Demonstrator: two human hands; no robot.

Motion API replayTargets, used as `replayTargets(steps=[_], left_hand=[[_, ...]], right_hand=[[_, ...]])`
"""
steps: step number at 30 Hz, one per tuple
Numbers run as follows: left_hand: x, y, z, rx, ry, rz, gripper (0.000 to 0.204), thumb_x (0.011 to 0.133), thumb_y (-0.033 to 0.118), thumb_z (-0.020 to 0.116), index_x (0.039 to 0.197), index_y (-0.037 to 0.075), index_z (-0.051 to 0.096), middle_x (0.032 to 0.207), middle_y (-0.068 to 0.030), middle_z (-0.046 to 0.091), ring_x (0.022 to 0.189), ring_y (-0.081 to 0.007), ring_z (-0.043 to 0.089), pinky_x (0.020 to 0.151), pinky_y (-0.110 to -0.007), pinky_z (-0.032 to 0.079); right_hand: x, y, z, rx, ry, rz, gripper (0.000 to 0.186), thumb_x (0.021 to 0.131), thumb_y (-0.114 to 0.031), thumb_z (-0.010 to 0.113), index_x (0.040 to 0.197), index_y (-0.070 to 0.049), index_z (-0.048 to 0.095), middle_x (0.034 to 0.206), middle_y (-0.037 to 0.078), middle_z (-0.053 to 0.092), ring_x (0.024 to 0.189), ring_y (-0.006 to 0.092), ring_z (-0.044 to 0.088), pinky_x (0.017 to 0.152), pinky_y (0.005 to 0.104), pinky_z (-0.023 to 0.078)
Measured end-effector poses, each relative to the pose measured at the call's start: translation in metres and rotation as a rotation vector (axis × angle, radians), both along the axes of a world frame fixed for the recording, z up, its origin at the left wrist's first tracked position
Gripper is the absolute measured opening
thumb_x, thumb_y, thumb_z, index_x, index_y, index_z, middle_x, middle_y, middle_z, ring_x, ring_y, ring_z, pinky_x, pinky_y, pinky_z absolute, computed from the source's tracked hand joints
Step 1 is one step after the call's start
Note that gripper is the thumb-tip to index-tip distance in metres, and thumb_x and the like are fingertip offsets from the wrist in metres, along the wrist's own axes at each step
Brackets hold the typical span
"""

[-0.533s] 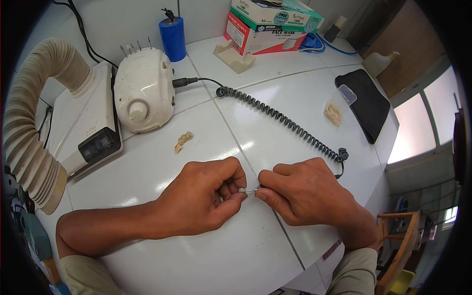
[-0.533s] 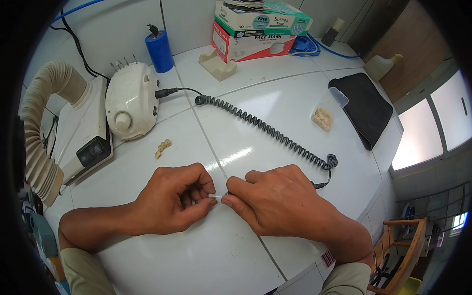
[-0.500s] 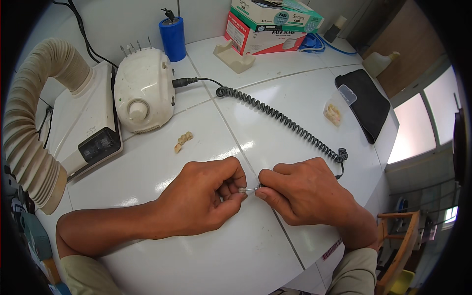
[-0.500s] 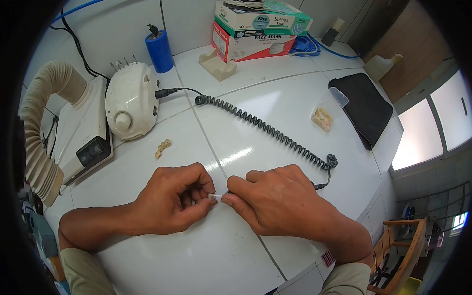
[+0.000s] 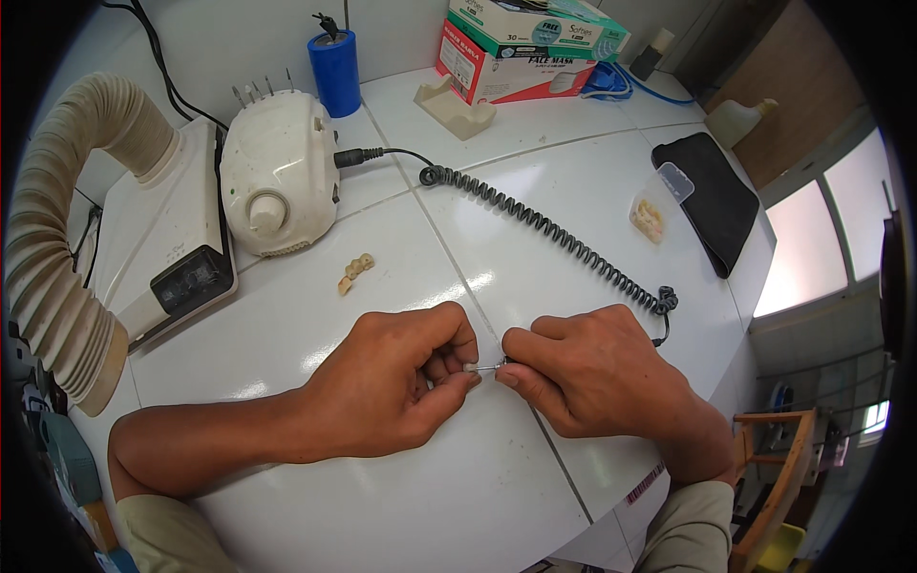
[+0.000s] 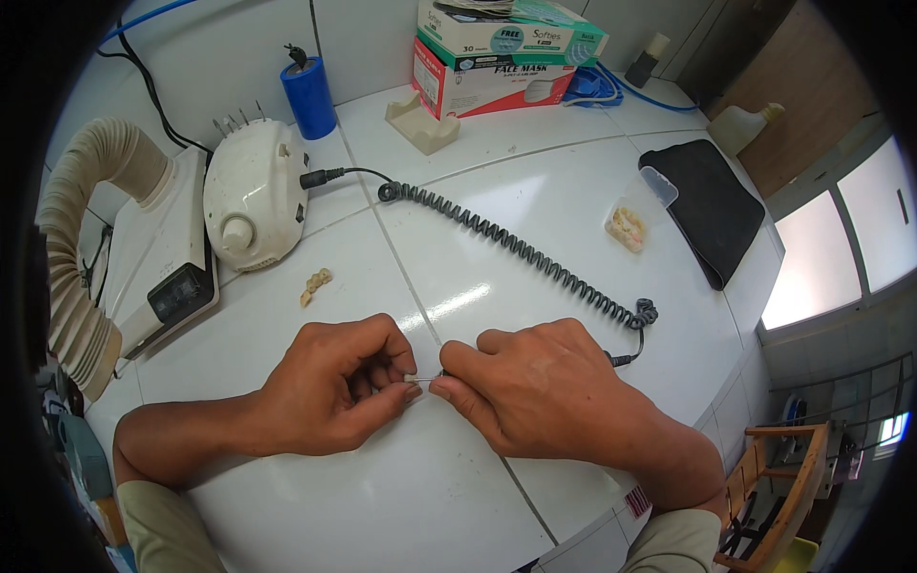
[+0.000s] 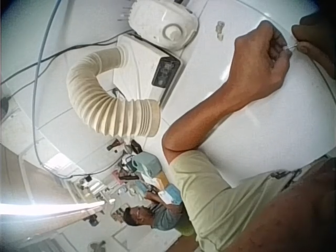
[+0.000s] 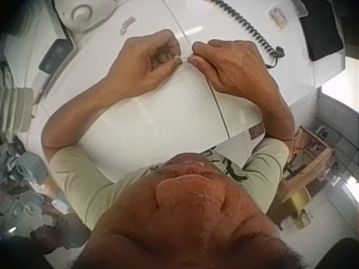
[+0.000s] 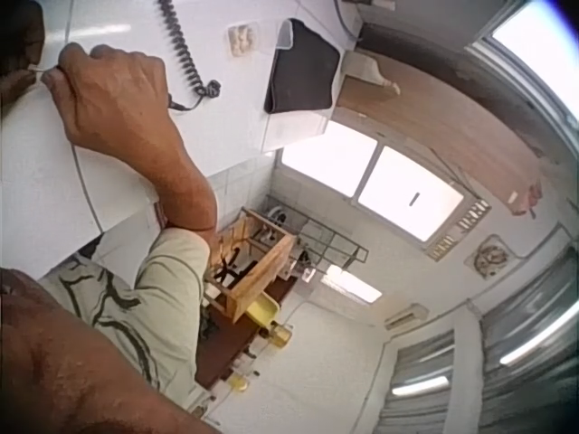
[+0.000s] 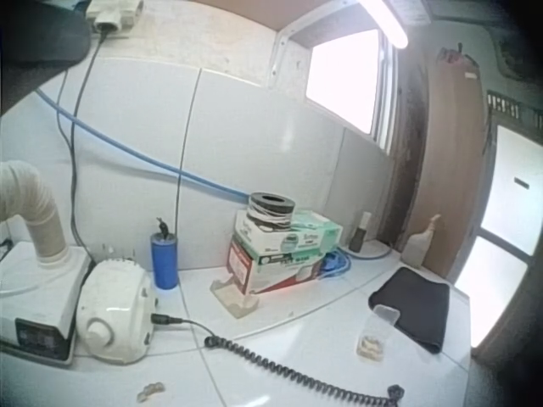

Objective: The recorder uses a hand-held carving tool to refine the shape and surface of a dental prosthesis while working at a laboratory bench.

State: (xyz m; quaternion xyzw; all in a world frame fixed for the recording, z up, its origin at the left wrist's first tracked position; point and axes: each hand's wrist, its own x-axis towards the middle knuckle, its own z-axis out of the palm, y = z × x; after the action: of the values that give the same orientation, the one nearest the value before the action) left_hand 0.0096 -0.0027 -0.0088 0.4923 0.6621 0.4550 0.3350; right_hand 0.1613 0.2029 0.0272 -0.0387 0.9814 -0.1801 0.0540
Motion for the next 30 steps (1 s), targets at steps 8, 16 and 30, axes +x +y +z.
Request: replayTargets(steps=[8, 16, 30], left_hand=[[-0.0011, -0.0002, -0.0017, 0.017, -0.021, 0.0, 0.018, 0.099, 0.005, 0.08, 0.104, 0.001, 0.063, 0.082, -0.004, 0.071, 0.068, -0.0063, 0.066, 0.059, -0.023, 0.052], [-0.0016, 0.0001, 0.001, -0.052, -0.056, 0.008, 0.018, 0.097, 0.005, 0.081, 0.101, 0.001, 0.064, 0.081, -0.0025, 0.07, 0.066, -0.0051, 0.064, 0.057, -0.023, 0.05], [-0.0027, -0.0005, -0.0006, -0.066, -0.058, 0.002, 0.018, 0.096, 0.005, 0.081, 0.101, 0.002, 0.064, 0.083, -0.0018, 0.071, 0.07, -0.0045, 0.065, 0.058, -0.022, 0.05]], right_hand=[[-0.0004, -0.001, 0.0026, 0.02, -0.053, 0.001, 0.026, 0.109, -0.032, 0.065, 0.094, -0.011, 0.065, 0.067, 0.006, 0.058, 0.056, 0.0322, 0.062, 0.055, 0.0445, 0.044], [0.0006, -0.0006, -0.0002, 0.022, -0.044, -0.021, 0.025, 0.108, -0.032, 0.066, 0.095, -0.011, 0.066, 0.067, 0.006, 0.058, 0.056, 0.0322, 0.061, 0.054, 0.0443, 0.043], [0.0, 0.0, 0.0002, -0.006, -0.004, 0.005, 0.033, 0.112, -0.035, 0.063, 0.092, -0.009, 0.066, 0.064, 0.009, 0.063, 0.051, 0.0332, 0.064, 0.052, 0.0467, 0.045]])
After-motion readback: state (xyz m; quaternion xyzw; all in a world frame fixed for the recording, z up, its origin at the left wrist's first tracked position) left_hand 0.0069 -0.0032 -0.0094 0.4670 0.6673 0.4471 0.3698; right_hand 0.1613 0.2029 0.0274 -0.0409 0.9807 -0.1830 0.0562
